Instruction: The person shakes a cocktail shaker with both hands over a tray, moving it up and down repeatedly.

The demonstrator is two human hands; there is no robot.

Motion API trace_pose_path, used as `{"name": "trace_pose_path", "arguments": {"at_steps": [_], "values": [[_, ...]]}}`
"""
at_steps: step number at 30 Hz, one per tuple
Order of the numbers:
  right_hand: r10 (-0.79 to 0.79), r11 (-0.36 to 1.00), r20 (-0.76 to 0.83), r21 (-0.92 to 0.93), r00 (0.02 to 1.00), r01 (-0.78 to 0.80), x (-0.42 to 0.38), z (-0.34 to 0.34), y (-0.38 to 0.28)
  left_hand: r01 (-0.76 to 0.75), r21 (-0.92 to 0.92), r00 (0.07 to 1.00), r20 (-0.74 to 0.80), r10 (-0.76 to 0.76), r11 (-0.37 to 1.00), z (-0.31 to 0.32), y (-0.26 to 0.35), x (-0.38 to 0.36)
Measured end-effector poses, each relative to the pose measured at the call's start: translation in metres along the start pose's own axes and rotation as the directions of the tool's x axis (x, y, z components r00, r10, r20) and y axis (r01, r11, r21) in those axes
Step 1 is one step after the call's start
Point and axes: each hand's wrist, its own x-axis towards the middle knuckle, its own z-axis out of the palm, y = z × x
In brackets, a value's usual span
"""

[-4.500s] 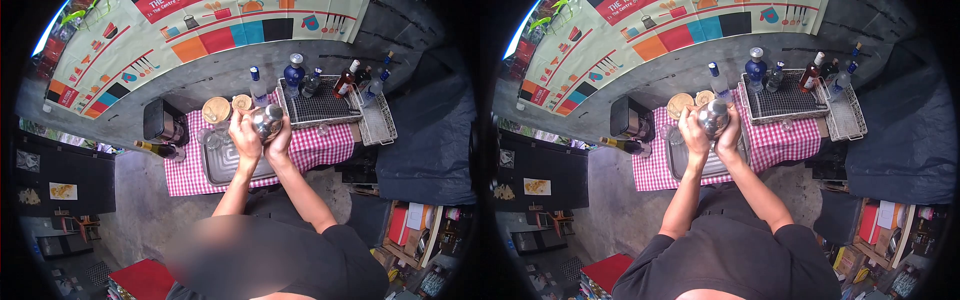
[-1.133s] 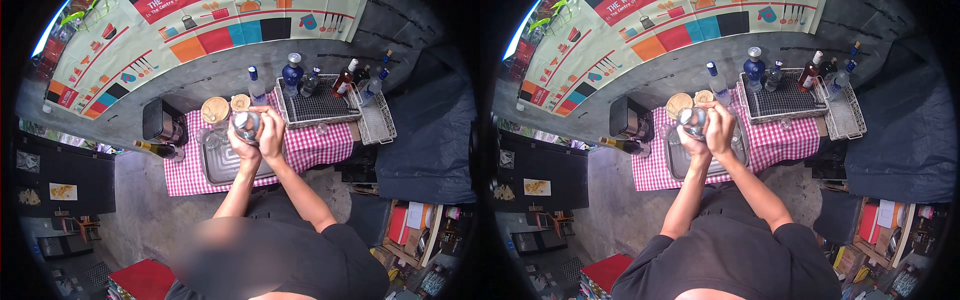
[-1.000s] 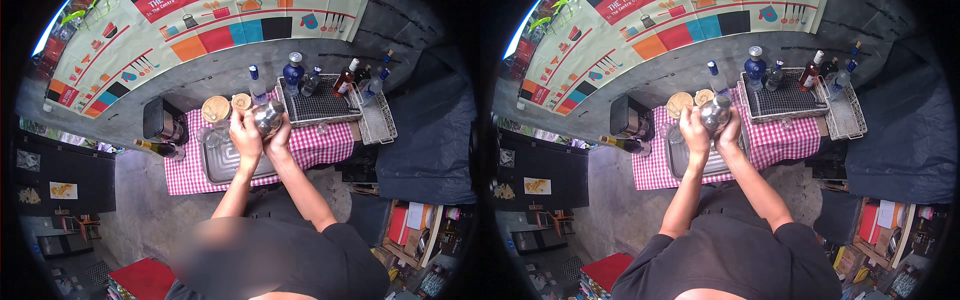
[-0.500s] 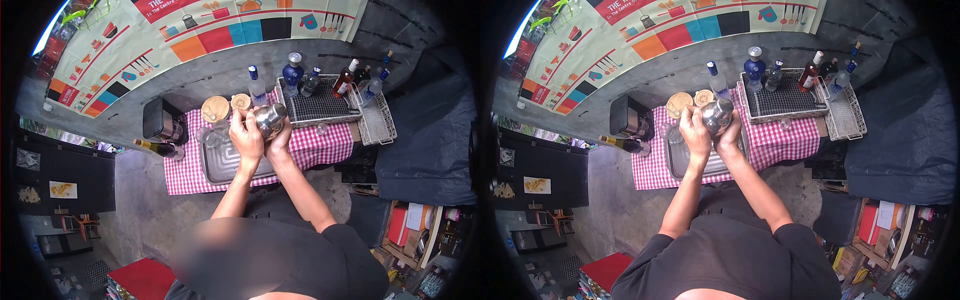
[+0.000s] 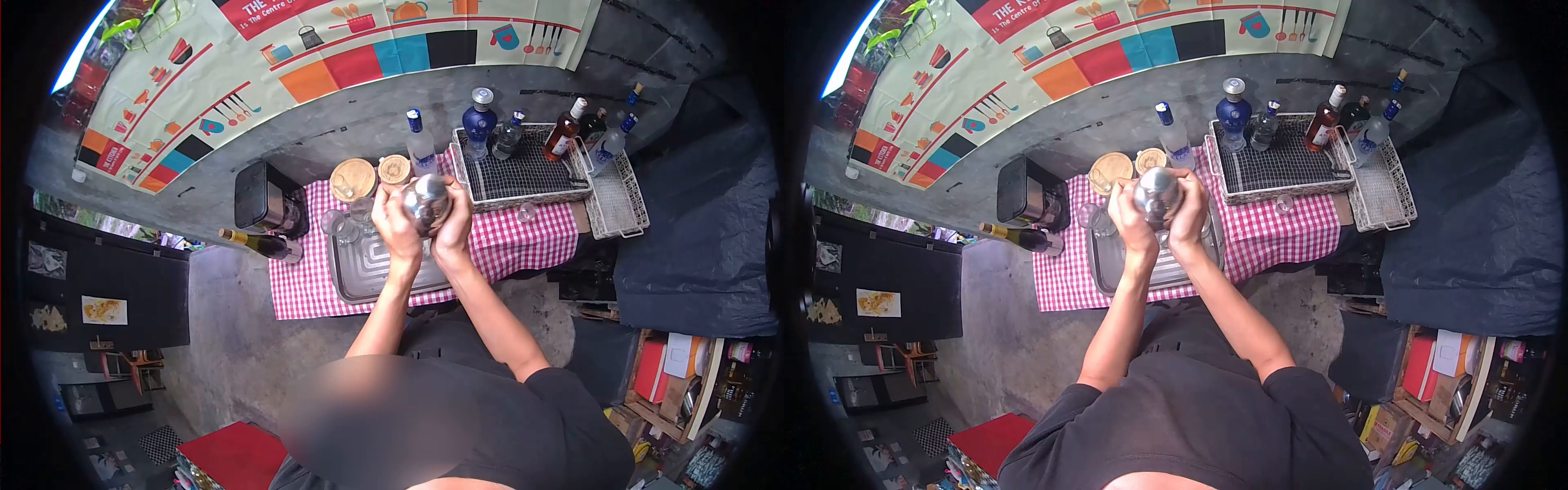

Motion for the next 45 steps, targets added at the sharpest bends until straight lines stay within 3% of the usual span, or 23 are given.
{"name": "trace_pose_path", "arguments": {"at_steps": [1, 3, 5, 7, 9, 12, 15, 17, 19, 21, 23, 26, 28, 29, 31, 32, 33, 37, 39, 41, 42, 43, 45], "values": [[-0.177, 0.947, 0.115, -0.251, 0.977, 0.201, -0.002, 0.002, -0.007, 0.002, 0.002, 1.0, -0.001, -0.002, 1.0, 0.001, 0.002, -0.003], [-0.135, 0.841, 0.203, -0.493, 0.97, 0.22, -0.015, 0.015, -0.022, 0.276, -0.626, 0.943, 0.031, -0.331, 0.729, 0.008, 0.008, -0.011], [-0.244, 0.818, 0.228, -0.473, 0.943, 0.327, -0.009, 0.013, -0.013, 0.29, -0.622, 0.941, 0.05, -0.333, 0.727, 0.005, 0.0, -0.006], [-0.038, 0.958, 0.129, -0.276, 0.991, 0.072, 0.004, -0.005, 0.0, -0.177, 0.073, 0.982, -0.057, 0.182, 0.981, 0.0, -0.006, 0.003], [0.257, 0.924, -0.03, 0.301, 0.966, -0.236, 0.006, -0.007, 0.018, -0.052, 0.274, 0.998, -0.004, 0.055, 0.96, 0.003, 0.008, 0.0], [0.145, 0.965, 0.033, 0.215, 0.989, -0.148, 0.0, -0.006, 0.016, -0.24, 0.462, 0.97, 0.07, 0.234, 0.854, 0.006, 0.013, 0.002], [-0.225, 0.879, 0.179, -0.388, 0.958, 0.279, -0.006, 0.009, -0.008, -0.08, -0.224, 0.996, -0.049, 0.071, 0.971, -0.006, -0.022, 0.008], [-0.116, 0.781, 0.232, -0.579, 0.966, 0.233, -0.017, 0.021, -0.019, 0.26, -0.643, 0.965, 0.137, -0.226, 0.72, -0.009, -0.009, -0.004], [-0.303, 0.728, 0.282, -0.548, 0.91, 0.412, -0.008, 0.015, -0.01, 0.236, -0.635, 0.968, 0.09, -0.232, 0.736, -0.004, -0.003, -0.003], [0.044, 0.968, 0.133, -0.252, 0.99, -0.009, 0.002, -0.004, 0.003, -0.188, 0.068, 0.982, -0.018, 0.189, 0.98, -0.008, -0.005, 0.004], [0.269, 0.912, 0.02, 0.315, 0.963, -0.262, 0.003, -0.006, 0.021, -0.076, 0.289, 0.997, 0.003, 0.078, 0.954, -0.003, 0.009, 0.003], [0.114, 0.976, 0.014, 0.187, 0.993, -0.115, -0.004, 0.007, 0.01, -0.185, 0.434, 0.982, 0.048, 0.183, 0.882, 0.001, 0.018, 0.002], [-0.157, 0.951, 0.12, -0.248, 0.98, 0.183, -0.003, 0.012, -0.005, -0.061, -0.088, 0.998, -0.029, 0.059, 0.994, -0.007, -0.006, 0.007], [-0.262, 0.908, 0.181, -0.286, 0.948, 0.306, -0.008, 0.02, -0.006, 0.207, -0.474, 0.966, -0.04, -0.256, 0.856, -0.007, -0.019, 0.006], [-0.351, 0.782, 0.23, -0.461, 0.908, 0.419, -0.014, 0.03, -0.012, 0.298, -0.621, 0.953, 0.156, -0.258, 0.725, -0.011, -0.007, 0.001], [-0.088, 0.844, 0.196, -0.506, 0.977, 0.178, -0.017, 0.026, -0.021, 0.298, -0.584, 0.949, 0.094, -0.302, 0.755, -0.006, -0.003, 0.0], [-0.177, 0.902, 0.194, -0.36, 0.965, 0.238, -0.006, 0.016, -0.005, 0.216, -0.498, 0.955, -0.071, -0.289, 0.84, -0.004, -0.014, 0.008], [0.186, 0.935, 0.133, 0.281, 0.974, -0.217, 0.014, -0.024, 0.045, -0.195, 0.35, 0.979, 0.005, 0.206, 0.916, 0.001, 0.016, 0.004], [0.181, 0.932, 0.086, 0.303, 0.98, -0.199, 0.009, -0.02, 0.041, -0.132, 0.285, 0.991, 0.035, 0.128, 0.949, -0.002, 0.013, 0.004], [-0.17, 0.913, 0.164, -0.345, 0.972, 0.218, -0.006, 0.014, 0.002, 0.157, -0.477, 0.982, -0.014, -0.187, 0.865, -0.018, -0.04, 0.014], [-0.097, 0.844, 0.194, -0.503, 0.976, 0.184, -0.016, 0.025, -0.019, 0.304, -0.594, 0.947, 0.105, -0.303, 0.744, -0.012, -0.015, 0.004], [-0.292, 0.802, 0.24, -0.465, 0.926, 0.374, -0.016, 0.031, -0.015, 0.288, -0.597, 0.957, 0.177, -0.228, 0.749, -0.019, -0.024, 0.006], [-0.099, 0.937, 0.184, -0.315, 0.978, 0.154, -0.009, 0.018, -0.007, 0.125, -0.42, 0.986, -0.048, -0.159, 0.899, -0.02, -0.04, 0.014]]}}
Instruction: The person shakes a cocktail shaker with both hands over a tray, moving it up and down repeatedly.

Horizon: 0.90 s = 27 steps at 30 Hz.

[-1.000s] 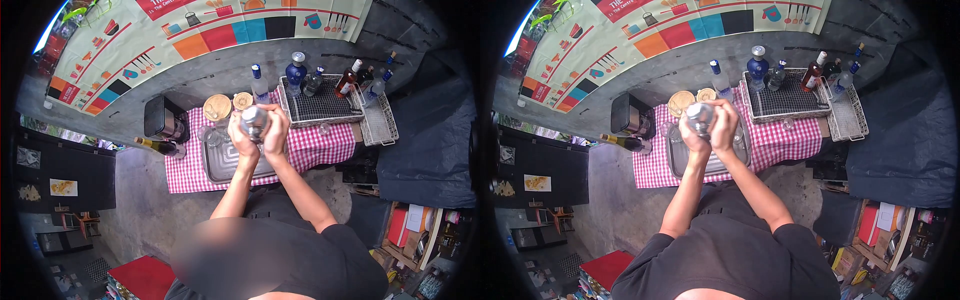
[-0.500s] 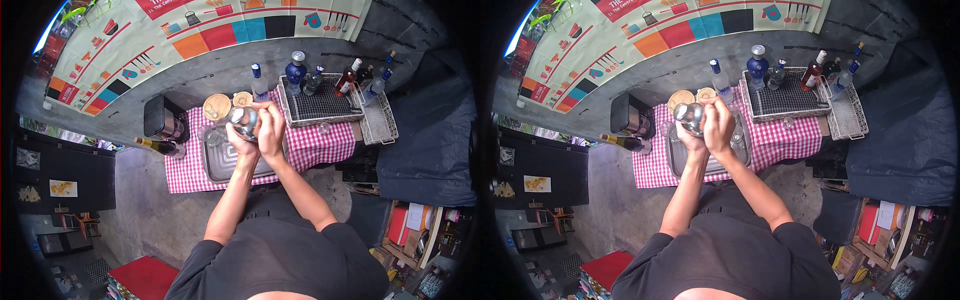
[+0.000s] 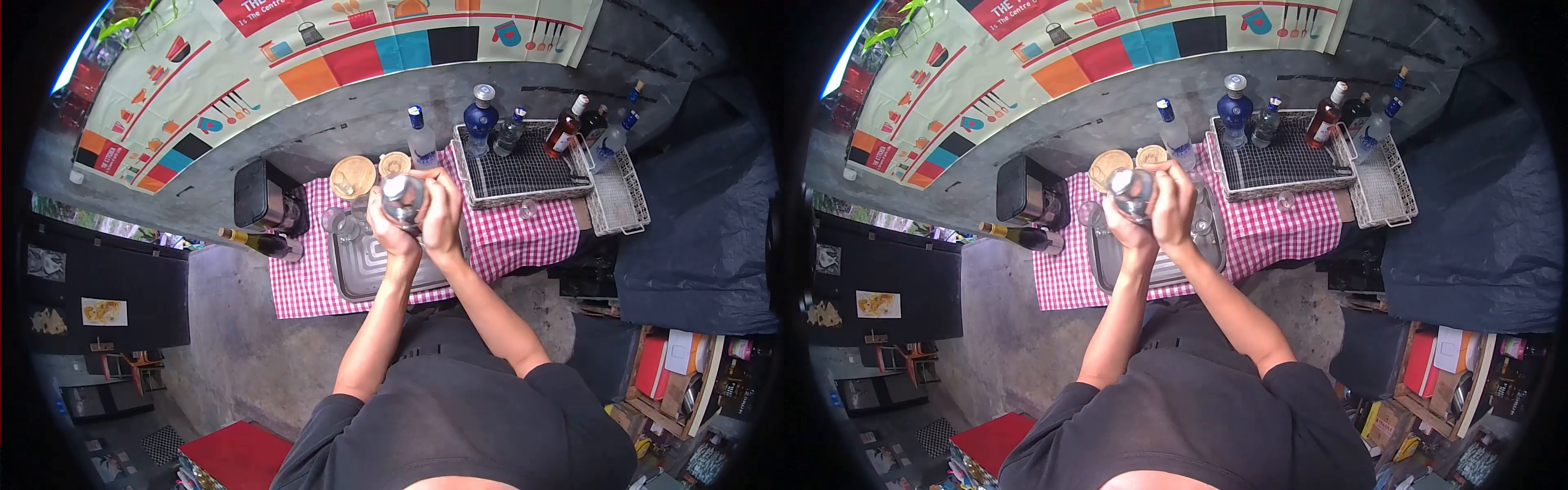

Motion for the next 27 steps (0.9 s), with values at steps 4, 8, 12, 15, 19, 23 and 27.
{"name": "trace_pose_path", "arguments": {"at_steps": [4, 8, 12, 15, 19, 23, 27], "values": [[0.381, 0.74, -0.148, 0.64, 0.913, -0.205, 0.005, -0.001, 0.028, -0.32, 0.633, 0.946, 0.18, 0.269, 0.705, 0.035, 0.038, -0.016], [-0.066, 0.995, -0.086, 0.064, 0.994, 0.071, 0.004, -0.006, 0.013, -0.238, 0.537, 0.97, 0.168, 0.173, 0.809, 0.034, 0.039, -0.02], [-0.182, 0.936, 0.049, -0.296, 0.982, 0.189, -0.006, 0.006, -0.009, 0.155, -0.295, 0.988, 0.062, -0.143, 0.943, 0.007, 0.012, -0.011], [0.239, 0.965, 0.056, 0.099, 0.969, -0.243, 0.008, -0.02, 0.017, -0.277, 0.396, 0.961, 0.103, 0.257, 0.875, 0.02, 0.026, -0.014], [0.337, 0.729, -0.001, 0.634, 0.942, -0.26, 0.003, -0.015, 0.044, -0.319, 0.677, 0.947, 0.208, 0.244, 0.663, 0.037, 0.042, -0.021], [0.089, 0.995, 0.058, -0.052, 0.994, -0.086, -0.001, -0.005, -0.003, 0.097, -0.153, 0.994, -0.038, -0.104, 0.983, 0.004, 0.002, -0.005], [0.018, 0.997, 0.051, -0.078, 0.999, -0.014, 0.0, -0.005, -0.007, -0.19, 0.153, 0.982, 0.04, 0.186, 0.97, 0.014, 0.013, -0.012]]}}
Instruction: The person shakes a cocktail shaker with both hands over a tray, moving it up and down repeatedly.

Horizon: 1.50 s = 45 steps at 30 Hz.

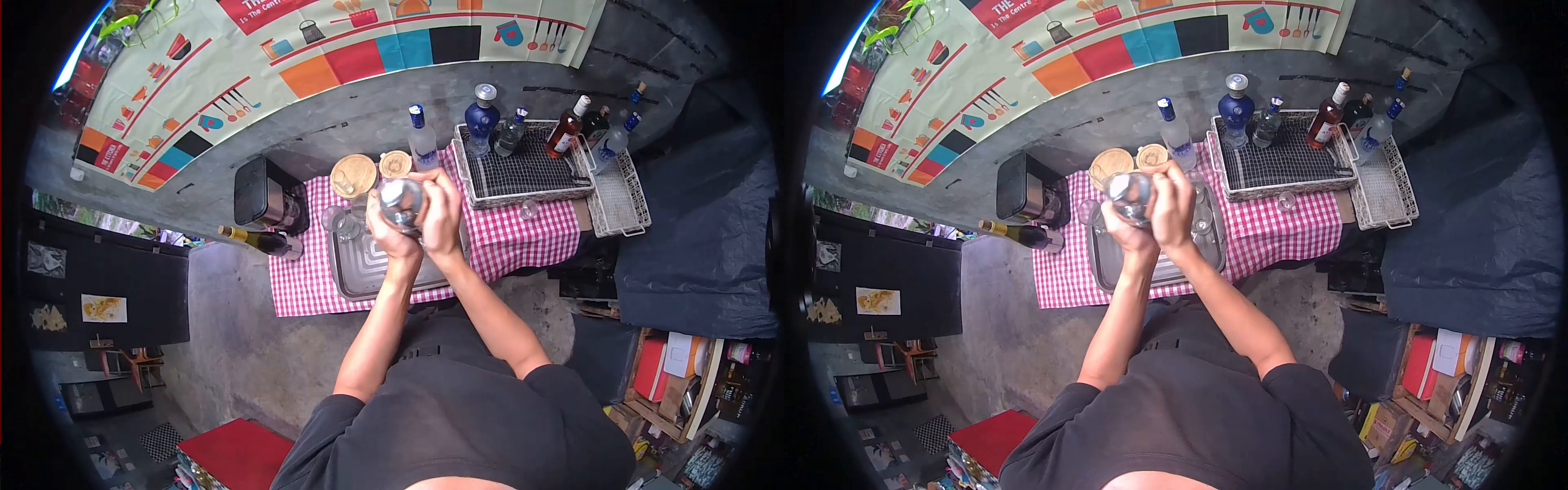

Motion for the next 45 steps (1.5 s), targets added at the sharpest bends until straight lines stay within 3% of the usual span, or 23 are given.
{"name": "trace_pose_path", "arguments": {"at_steps": [1, 2, 5, 6, 9, 12, 13, 17, 20, 21, 23, 25, 27, 28, 31, 33, 35, 36, 37, 39, 41, 43, 45], "values": [[0.142, 0.981, 0.04, 0.129, 0.989, -0.146, 0.005, -0.011, 0.014, -0.288, 0.378, 0.956, 0.062, 0.286, 0.88, 0.005, 0.007, 0.004], [0.237, 0.898, -0.003, 0.381, 0.971, -0.218, 0.01, -0.011, 0.035, -0.063, 0.24, 0.998, 0.02, 0.06, 0.969, 0.009, 0.015, -0.001], [0.28, 0.743, -0.063, 0.646, 0.958, -0.175, 0.002, -0.004, 0.035, -0.186, 0.512, 0.981, 0.15, 0.126, 0.839, 0.014, 0.024, 0.0], [0.176, 0.881, -0.092, 0.46, 0.98, -0.115, 0.004, -0.006, 0.035, -0.188, 0.511, 0.98, 0.151, 0.128, 0.839, 0.009, 0.016, 0.003], [-0.08, 0.997, -0.098, -0.002, 0.992, 0.08, -0.003, 0.01, 0.0, 0.311, -0.321, 0.947, 0.02, -0.322, 0.895, 0.002, 0.002, -0.001], [-0.132, 0.979, -0.054, -0.164, 0.99, 0.122, -0.003, 0.011, -0.006, 0.36, -0.381, 0.93, 0.223, -0.294, 0.852, -0.015, -0.006, -0.001], [0.091, 0.995, 0.001, 0.043, 0.996, -0.091, 0.0, -0.001, 0.012, 0.268, -0.267, 0.961, 0.011, -0.275, 0.926, -0.002, -0.004, 0.001], [0.262, 0.747, -0.137, 0.655, 0.955, -0.111, -0.004, 0.001, 0.041, -0.157, 0.494, 0.983, 0.158, 0.089, 0.855, 0.018, 0.029, 0.001], [0.003, 0.935, -0.223, 0.346, 0.975, 0.077, 0.0, 0.003, 0.038, -0.239, 0.514, 0.965, 0.224, 0.14, 0.824, 0.007, 0.018, 0.005], [-0.199, 0.975, -0.244, 0.045, 0.949, 0.216, 0.001, 0.005, 0.023, -0.041, 0.216, 0.992, 0.126, 0.014, 0.976, -0.008, -0.002, 0.008], [-0.125, 0.992, -0.1, -0.015, 0.987, 0.124, -0.006, 0.014, 0.003, 0.323, -0.302, 0.943, 0.027, -0.331, 0.897, -0.001, 0.005, 0.0], [-0.185, 0.944, -0.031, -0.283, 0.982, 0.169, -0.006, 0.012, -0.003, 0.346, -0.328, 0.938, 0.13, -0.321, 0.879, -0.013, -0.001, 0.0], [-0.1, 0.99, -0.084, 0.092, 0.991, 0.108, 0.001, 0.005, 0.019, 0.17, -0.141, 0.985, 0.004, -0.171, 0.975, -0.011, -0.012, 0.006], [0.05, 0.988, -0.065, 0.146, 0.997, -0.041, 0.001, -0.002, 0.014, -0.144, 0.35, 0.989, 0.03, 0.142, 0.926, 0.005, 0.013, -0.001], [0.206, 0.819, -0.191, 0.57, 0.96, -0.063, -0.002, 0.004, 0.035, -0.145, 0.367, 0.984, 0.15, 0.095, 0.919, 0.015, 0.029, -0.003], [0.146, 0.863, -0.199, 0.504, 0.969, -0.027, -0.004, 0.005, 0.03, -0.161, 0.373, 0.985, 0.124, 0.123, 0.914, 0.008, 0.019, -0.001], [-0.245, 0.961, -0.213, 0.077, 0.946, 0.267, 0.001, 0.01, 0.021, -0.173, 0.383, 0.984, 0.099, 0.146, 0.907, -0.001, 0.009, -0.001], [-0.088, 0.996, -0.121, 0.01, 0.989, 0.09, -0.008, 0.01, 0.005, 0.089, -0.019, 0.991, 0.097, -0.087, 0.996, 0.0, 0.013, -0.002], [-0.285, 0.945, -0.101, -0.198, 0.953, 0.261, -0.006, 0.013, 0.001, 0.348, -0.406, 0.937, 0.188, -0.295, 0.845, 0.001, 0.017, -0.004], [-0.06, 0.997, -0.048, -0.041, 0.997, 0.058, -0.006, 0.007, 0.009, 0.354, -0.383, 0.934, 0.096, -0.345, 0.853, 0.006, 0.017, -0.006], [0.034, 0.988, -0.118, 0.153, 0.992, -0.016, 0.005, -0.009, 0.04, -0.057, 0.208, 0.997, 0.061, 0.046, 0.976, 0.001, 0.01, -0.001], [0.308, 0.713, -0.052, 0.674, 0.95, -0.194, 0.004, -0.004, 0.049, -0.071, 0.48, 0.995, 0.089, 0.032, 0.875, 0.019, 0.03, -0.005], [0.391, 0.658, -0.096, 0.725, 0.915, -0.205, 0.002, -0.003, 0.055, -0.188, 0.573, 0.981, 0.15, 0.124, 0.798, 0.022, 0.032, -0.006]]}}
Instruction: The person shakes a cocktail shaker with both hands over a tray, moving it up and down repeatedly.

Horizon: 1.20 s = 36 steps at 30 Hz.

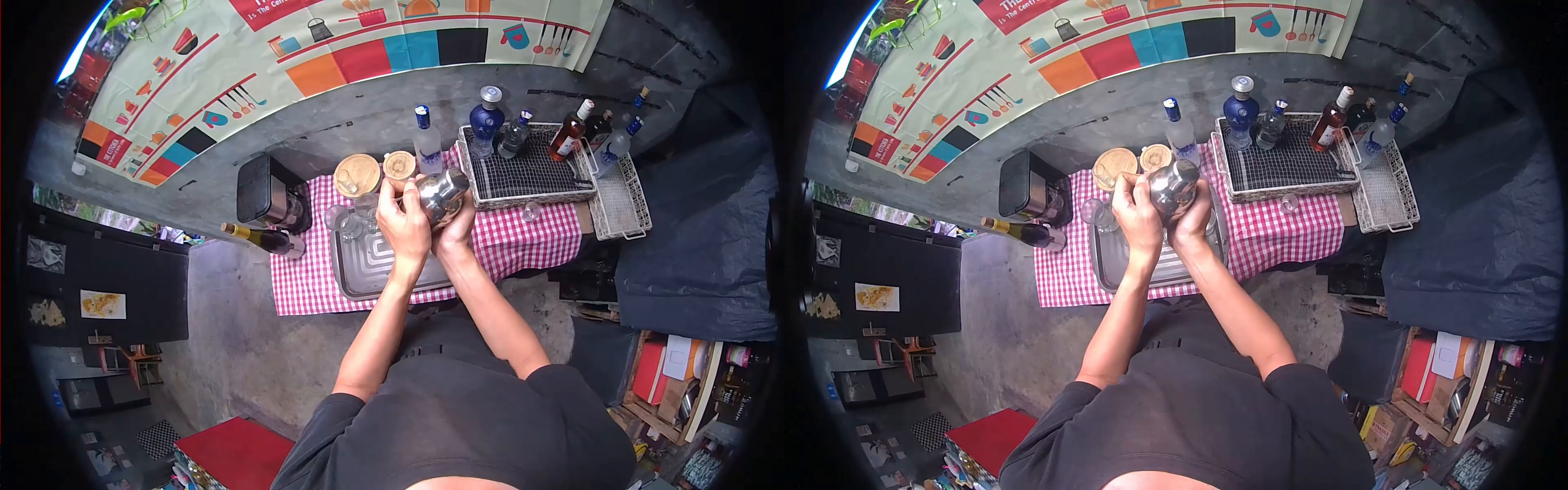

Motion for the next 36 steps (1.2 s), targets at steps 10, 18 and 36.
{"name": "trace_pose_path", "arguments": {"at_steps": [10, 18, 36], "values": [[-0.099, 0.963, 0.124, -0.238, 0.987, 0.126, 0.004, 0.002, -0.007, 0.085, -0.388, 0.99, -0.074, -0.123, 0.918, -0.001, -0.022, -0.006], [-0.422, 0.544, 0.436, -0.58, 0.795, 0.607, -0.016, 0.03, -0.016, 0.248, -0.667, 0.948, 0.018, -0.318, 0.702, 0.001, -0.051, -0.009], [-0.19, 0.91, 0.156, -0.344, 0.969, 0.234, 0.005, 0.001, -0.009, 0.091, -0.238, 0.992, -0.064, -0.109, 0.967, -0.003, -0.026, -0.01]]}}
